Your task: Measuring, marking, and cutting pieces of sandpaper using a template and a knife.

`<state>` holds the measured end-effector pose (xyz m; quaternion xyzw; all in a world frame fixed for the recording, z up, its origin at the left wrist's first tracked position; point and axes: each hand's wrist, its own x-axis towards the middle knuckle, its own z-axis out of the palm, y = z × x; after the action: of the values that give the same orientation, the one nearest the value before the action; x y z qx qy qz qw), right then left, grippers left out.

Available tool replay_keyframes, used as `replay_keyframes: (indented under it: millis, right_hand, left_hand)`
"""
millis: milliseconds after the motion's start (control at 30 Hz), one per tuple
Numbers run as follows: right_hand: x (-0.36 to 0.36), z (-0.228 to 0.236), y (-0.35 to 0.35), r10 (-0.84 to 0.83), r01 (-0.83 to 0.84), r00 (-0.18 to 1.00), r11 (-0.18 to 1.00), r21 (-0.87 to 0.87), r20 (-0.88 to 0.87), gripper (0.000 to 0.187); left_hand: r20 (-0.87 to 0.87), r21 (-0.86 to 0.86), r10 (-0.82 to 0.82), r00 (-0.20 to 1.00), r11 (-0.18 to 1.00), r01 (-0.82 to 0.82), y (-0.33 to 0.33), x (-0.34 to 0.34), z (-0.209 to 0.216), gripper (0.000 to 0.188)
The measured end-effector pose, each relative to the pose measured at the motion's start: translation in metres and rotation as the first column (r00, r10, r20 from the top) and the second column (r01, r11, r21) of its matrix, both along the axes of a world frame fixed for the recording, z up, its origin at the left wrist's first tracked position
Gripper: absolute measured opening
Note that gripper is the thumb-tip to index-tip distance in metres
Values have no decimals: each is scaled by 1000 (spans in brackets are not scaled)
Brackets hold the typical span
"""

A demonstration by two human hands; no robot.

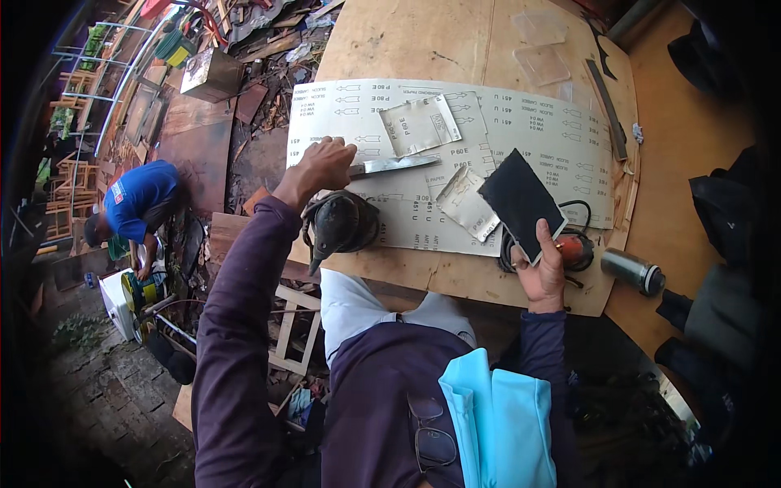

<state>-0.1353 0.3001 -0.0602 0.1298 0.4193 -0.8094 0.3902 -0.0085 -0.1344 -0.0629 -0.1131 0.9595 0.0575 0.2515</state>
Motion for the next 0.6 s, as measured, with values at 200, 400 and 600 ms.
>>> replay_keyframes:
  millis: [200,400,600]
  right_hand:
    - [-4,2,-7,-89,109,990,976,-189,112,19]
    - [-11,-7,-2,-180,247,962,897,-368,207,23]
    - [-18,-9,-10,-191,286,944,880,-380,268,23]
  left_hand:
    - [-13,107,-180,984,978,180,-19,0,-8,30]
    - [-308,332,-6,951,936,114,7,23,97,40]
    - [-431,538,332,839,841,-56,131,56,174,31]
